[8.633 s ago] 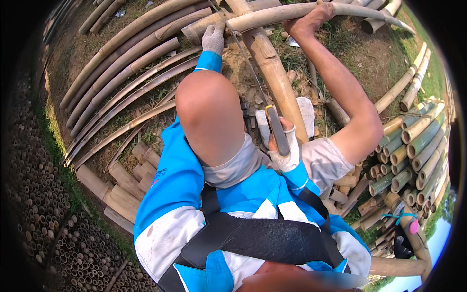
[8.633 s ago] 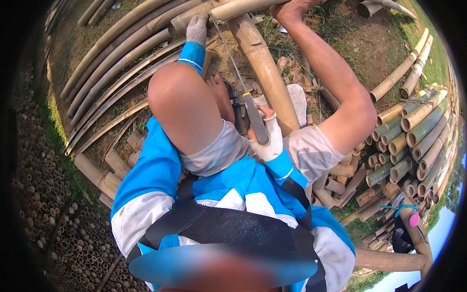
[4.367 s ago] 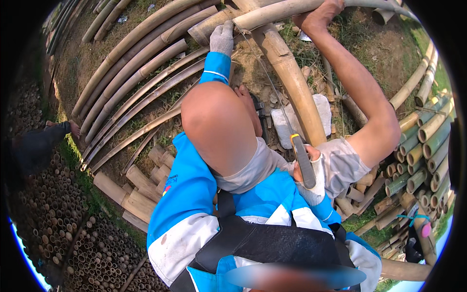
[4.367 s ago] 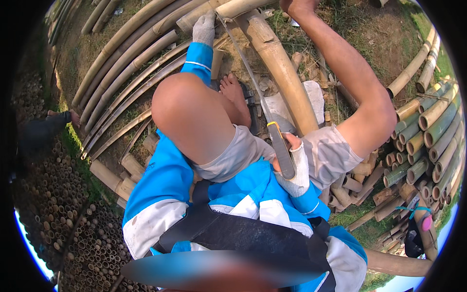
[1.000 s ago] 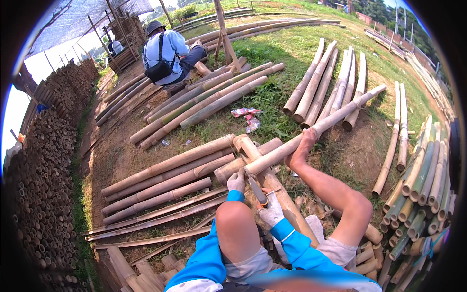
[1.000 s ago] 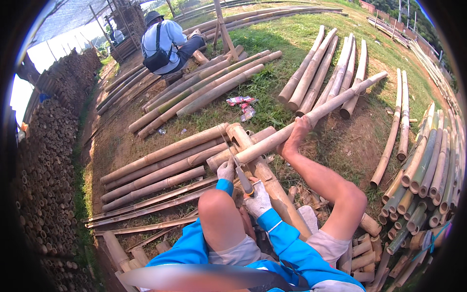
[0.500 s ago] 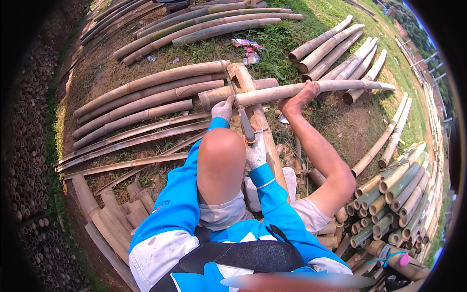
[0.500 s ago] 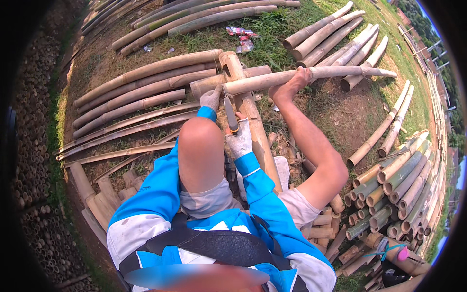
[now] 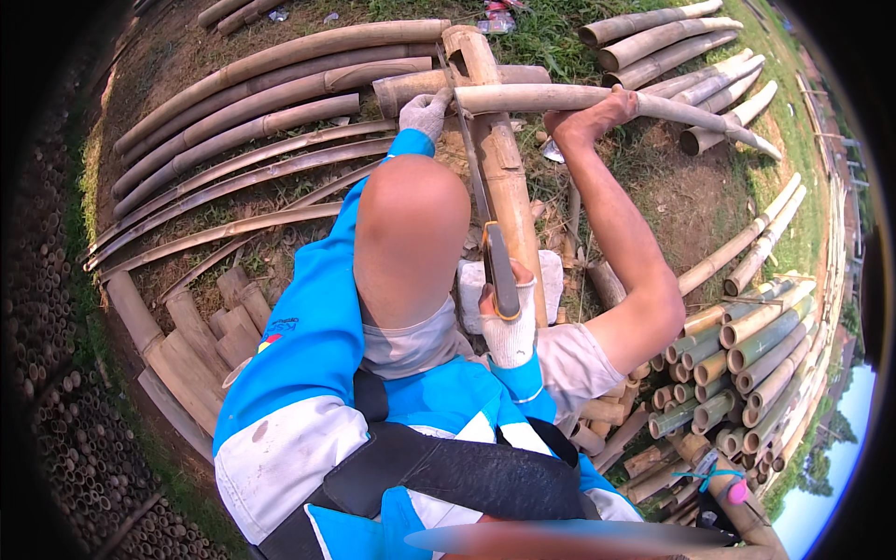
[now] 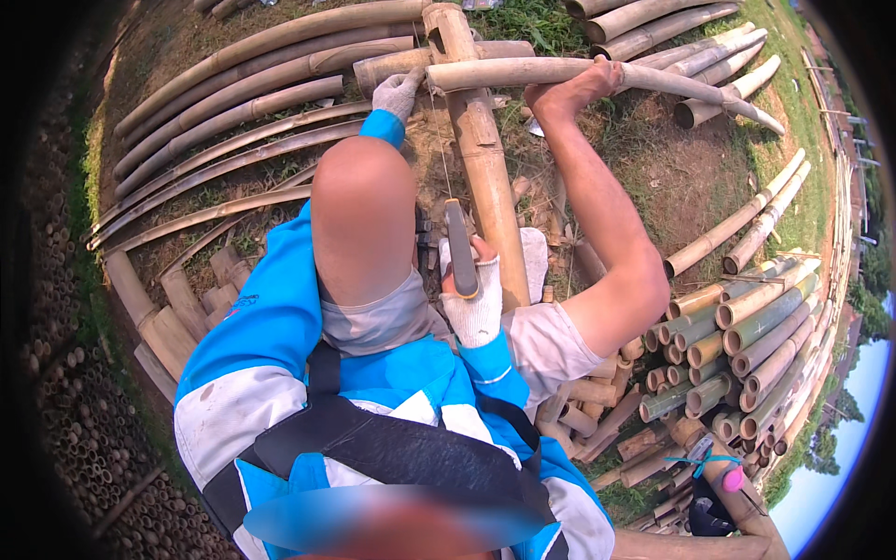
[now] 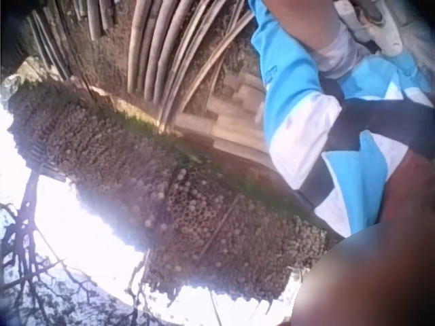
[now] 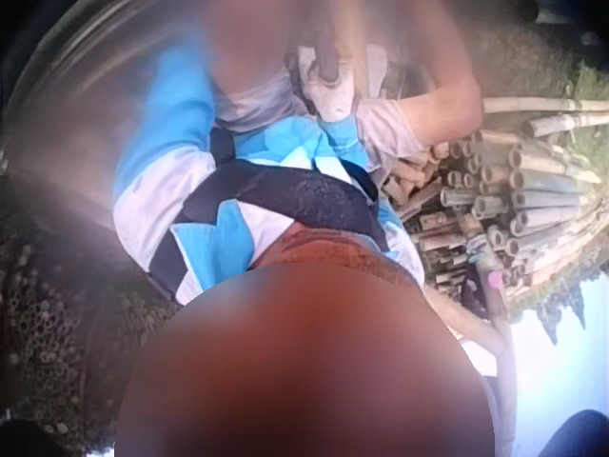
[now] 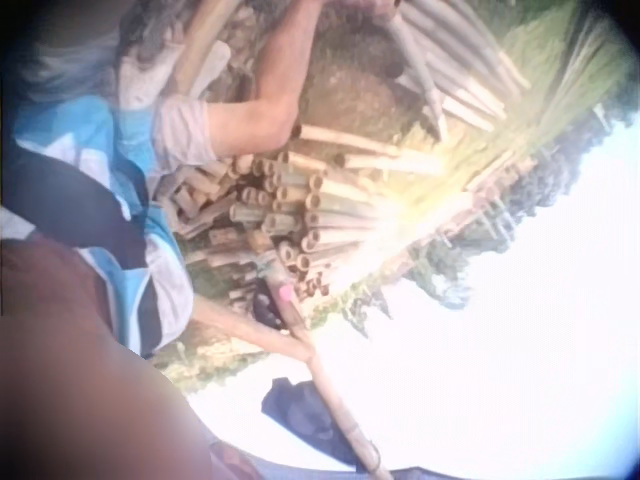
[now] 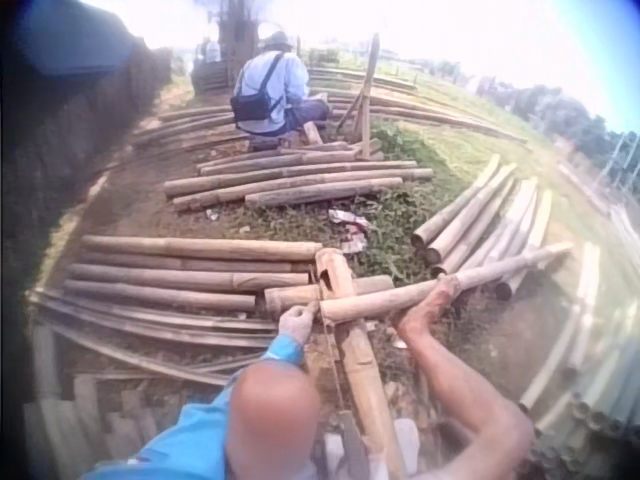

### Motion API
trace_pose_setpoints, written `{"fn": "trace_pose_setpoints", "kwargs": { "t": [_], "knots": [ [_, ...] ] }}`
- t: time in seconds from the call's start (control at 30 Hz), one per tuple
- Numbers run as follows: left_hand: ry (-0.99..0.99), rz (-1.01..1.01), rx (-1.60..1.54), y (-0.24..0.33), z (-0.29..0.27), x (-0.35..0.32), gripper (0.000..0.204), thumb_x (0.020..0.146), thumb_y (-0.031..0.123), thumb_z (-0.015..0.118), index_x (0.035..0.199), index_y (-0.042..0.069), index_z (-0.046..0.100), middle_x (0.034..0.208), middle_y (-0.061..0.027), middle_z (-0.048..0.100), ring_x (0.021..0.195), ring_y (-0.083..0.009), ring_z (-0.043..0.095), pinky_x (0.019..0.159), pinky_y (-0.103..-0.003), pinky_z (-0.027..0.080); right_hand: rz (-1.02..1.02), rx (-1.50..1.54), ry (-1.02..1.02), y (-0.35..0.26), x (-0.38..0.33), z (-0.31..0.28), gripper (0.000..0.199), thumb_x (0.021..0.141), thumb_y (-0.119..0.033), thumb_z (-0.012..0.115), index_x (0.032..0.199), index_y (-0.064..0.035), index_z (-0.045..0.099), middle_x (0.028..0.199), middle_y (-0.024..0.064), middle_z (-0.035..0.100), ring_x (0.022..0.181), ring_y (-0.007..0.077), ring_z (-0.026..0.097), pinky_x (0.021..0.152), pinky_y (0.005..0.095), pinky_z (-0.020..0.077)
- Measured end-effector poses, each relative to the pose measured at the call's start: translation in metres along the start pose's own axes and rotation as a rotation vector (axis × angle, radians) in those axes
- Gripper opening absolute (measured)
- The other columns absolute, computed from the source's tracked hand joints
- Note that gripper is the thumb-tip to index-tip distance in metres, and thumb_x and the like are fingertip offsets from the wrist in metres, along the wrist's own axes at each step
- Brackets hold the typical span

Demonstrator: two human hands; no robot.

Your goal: The person sits on the ground and uses a hand saw to cut long bamboo poles into shorter sections. They hold the bamboo with their hands and feet, saw through it, and place the cut pieces aside.

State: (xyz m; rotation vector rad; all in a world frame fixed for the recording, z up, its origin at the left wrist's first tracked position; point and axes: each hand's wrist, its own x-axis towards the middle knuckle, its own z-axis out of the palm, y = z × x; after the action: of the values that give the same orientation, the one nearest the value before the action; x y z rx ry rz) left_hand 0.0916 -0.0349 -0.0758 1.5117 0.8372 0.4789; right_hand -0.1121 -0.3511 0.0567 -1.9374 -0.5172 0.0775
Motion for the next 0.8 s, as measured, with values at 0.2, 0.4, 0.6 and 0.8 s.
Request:
{"fn": "trace_pose_setpoints", "kwargs": {
  "t": [0.2,0.4,0.6,0.8],
  "knots": [
    [-0.025,-0.071,-0.038,0.007,-0.001,-0.005,0.055,0.093,0.053,0.076,0.099,-0.001,0.079,0.086,-0.0104,0.077,0.080,-0.0179,0.069,0.075,-0.036,0.055,-0.002,-0.087,-0.081,0.040,-0.064,-0.031,0.052,0.089,-0.005,0.068,0.137,-0.0006,0.049,0.114,0.0172,0.059,0.096,0.0306,0.063,0.088,0.0416,0.0515],
    [-0.084,-0.020,-0.037,-0.001,-0.002,0.002,0.054,0.094,0.053,0.076,0.101,0.000,0.077,0.080,-0.0063,0.071,0.068,-0.0130,0.063,0.061,-0.032,0.050,-0.003,0.207,-0.030,0.039,0.142,0.080,0.049,0.090,0.005,0.064,0.136,-0.0023,0.051,0.114,0.0133,0.059,0.098,0.0234,0.061,0.094,0.0339,0.0509],
    [-0.118,-0.044,0.102,-0.002,-0.005,0.015,0.060,0.090,0.059,0.073,0.103,0.000,0.079,0.098,-0.0207,0.078,0.092,-0.0311,0.074,0.086,-0.043,0.055,0.087,0.236,-0.061,0.065,0.120,0.073,0.052,0.088,0.003,0.065,0.137,-0.0018,0.050,0.110,0.0145,0.060,0.097,0.0251,0.062,0.090,0.0366,0.0521],
    [-0.089,-0.011,0.018,-0.001,-0.005,0.004,0.060,0.091,0.059,0.073,0.103,0.000,0.079,0.098,-0.0185,0.078,0.092,-0.0269,0.072,0.086,-0.041,0.054,0.089,0.020,-0.230,0.060,-0.078,-0.036,0.046,0.097,-0.016,0.062,0.138,0.0019,0.050,0.119,0.0086,0.056,0.102,0.0166,0.057,0.087,0.0325,0.0503]
  ]
}}
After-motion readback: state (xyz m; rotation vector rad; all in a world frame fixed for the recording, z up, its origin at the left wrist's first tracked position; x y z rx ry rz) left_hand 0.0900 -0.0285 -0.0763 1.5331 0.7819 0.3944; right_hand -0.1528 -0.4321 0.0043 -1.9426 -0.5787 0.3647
